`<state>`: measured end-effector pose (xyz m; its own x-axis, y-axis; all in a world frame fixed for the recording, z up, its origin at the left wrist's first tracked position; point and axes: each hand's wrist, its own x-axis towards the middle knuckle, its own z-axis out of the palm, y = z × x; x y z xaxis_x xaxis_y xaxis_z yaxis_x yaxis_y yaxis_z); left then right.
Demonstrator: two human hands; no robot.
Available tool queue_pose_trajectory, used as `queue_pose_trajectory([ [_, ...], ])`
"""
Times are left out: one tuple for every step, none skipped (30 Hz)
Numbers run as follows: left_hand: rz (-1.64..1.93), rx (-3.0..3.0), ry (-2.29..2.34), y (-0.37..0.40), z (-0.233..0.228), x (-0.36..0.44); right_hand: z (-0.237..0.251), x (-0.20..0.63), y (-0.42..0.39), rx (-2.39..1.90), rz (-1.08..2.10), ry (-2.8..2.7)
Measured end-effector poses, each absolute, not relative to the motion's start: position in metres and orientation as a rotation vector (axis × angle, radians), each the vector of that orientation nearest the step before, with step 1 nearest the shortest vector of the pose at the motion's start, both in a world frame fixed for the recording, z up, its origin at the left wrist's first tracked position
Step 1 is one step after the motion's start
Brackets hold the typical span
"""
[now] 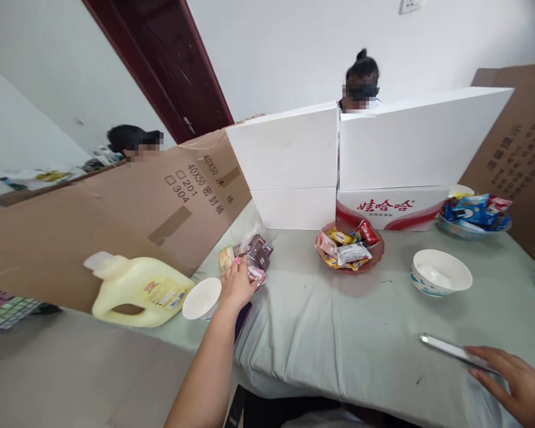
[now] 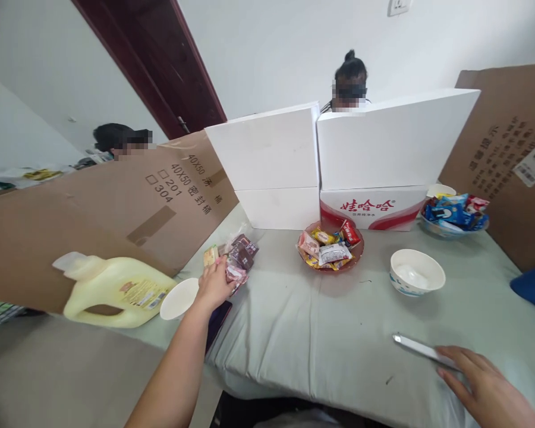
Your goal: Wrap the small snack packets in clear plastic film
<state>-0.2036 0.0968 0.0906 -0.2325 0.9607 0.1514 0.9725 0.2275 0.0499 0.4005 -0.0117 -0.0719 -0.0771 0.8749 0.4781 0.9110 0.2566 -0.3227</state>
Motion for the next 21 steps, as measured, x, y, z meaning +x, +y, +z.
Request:
queue_pose_trajectory([
  [-0.239, -1.928, -2.348, 0.095, 0.090, -0.199, -0.072, 0.398, -0.020, -1.600, -0.058, -2.006],
  [-0.303, -1.986, -2.300, 0.093, 0.090, -0.191, -0.070, 0.394, -0.026, -1.600, -0.038, -2.056],
  [-0.401, -2.060, -2.239, 0.091, 0.089, -0.182, -0.065, 0.390, -0.032, -1.622, -0.030, -2.080],
  [-0.533, -2.136, -2.160, 0.089, 0.087, -0.169, -0.058, 0.385, -0.035, -1.667, -0.029, -2.077],
  [-0.690, -2.200, -2.058, 0.086, 0.084, -0.155, -0.051, 0.379, -0.038, -1.713, -0.024, -2.077],
  [-0.851, -2.249, -1.939, 0.083, 0.079, -0.137, -0.044, 0.373, -0.039, -1.754, -0.027, -2.073],
  [-0.996, -2.297, -1.799, 0.078, 0.074, -0.119, -0.038, 0.366, -0.039, -1.785, -0.037, -2.074],
  [-1.106, -2.349, -1.647, 0.073, 0.066, -0.099, -0.033, 0.360, -0.039, -1.807, -0.057, -2.071],
  [-1.169, -2.436, -1.482, 0.066, 0.057, -0.079, -0.029, 0.355, -0.038, -1.823, -0.077, -2.071],
  [-1.186, -2.563, -1.288, 0.060, 0.048, -0.061, -0.026, 0.350, -0.037, -1.833, -0.093, -2.073],
  [-1.145, -2.712, -1.113, 0.052, 0.038, -0.046, -0.024, 0.347, -0.037, -1.846, -0.111, -2.074],
  [-1.069, -2.857, -0.960, 0.045, 0.028, -0.034, -0.023, 0.344, -0.037, -1.861, -0.133, -2.072],
  [-0.993, -2.976, -0.838, 0.039, 0.019, -0.026, -0.022, 0.342, -0.038, -1.880, -0.160, -2.068],
  [-0.946, -3.058, -0.766, 0.033, 0.012, -0.022, -0.021, 0.341, -0.039, -1.900, -0.190, -2.063],
  [-0.922, -3.115, -0.730, 0.028, 0.006, -0.022, -0.019, 0.339, -0.040, -1.915, -0.221, -2.056],
  [-0.928, -3.147, -0.722, 0.024, 0.003, -0.024, -0.017, 0.336, -0.041, -1.917, -0.249, -2.045],
  [-0.960, -3.158, -0.731, 0.021, 0.001, -0.028, -0.014, 0.332, -0.041, -1.899, -0.257, -2.038],
  [-1.008, -3.157, -0.747, 0.019, 0.001, -0.033, -0.010, 0.326, -0.041, -1.860, -0.236, -2.037],
  [-1.067, -3.149, -0.757, 0.018, 0.002, -0.037, -0.005, 0.318, -0.041, -1.806, -0.188, -2.042],
  [-1.133, -3.137, -0.764, 0.017, 0.002, -0.039, 0.000, 0.307, -0.039, -1.740, -0.122, -2.050],
  [-1.201, -3.123, -0.771, 0.017, 0.003, -0.041, 0.005, 0.293, -0.037, -1.671, -0.050, -2.062],
])
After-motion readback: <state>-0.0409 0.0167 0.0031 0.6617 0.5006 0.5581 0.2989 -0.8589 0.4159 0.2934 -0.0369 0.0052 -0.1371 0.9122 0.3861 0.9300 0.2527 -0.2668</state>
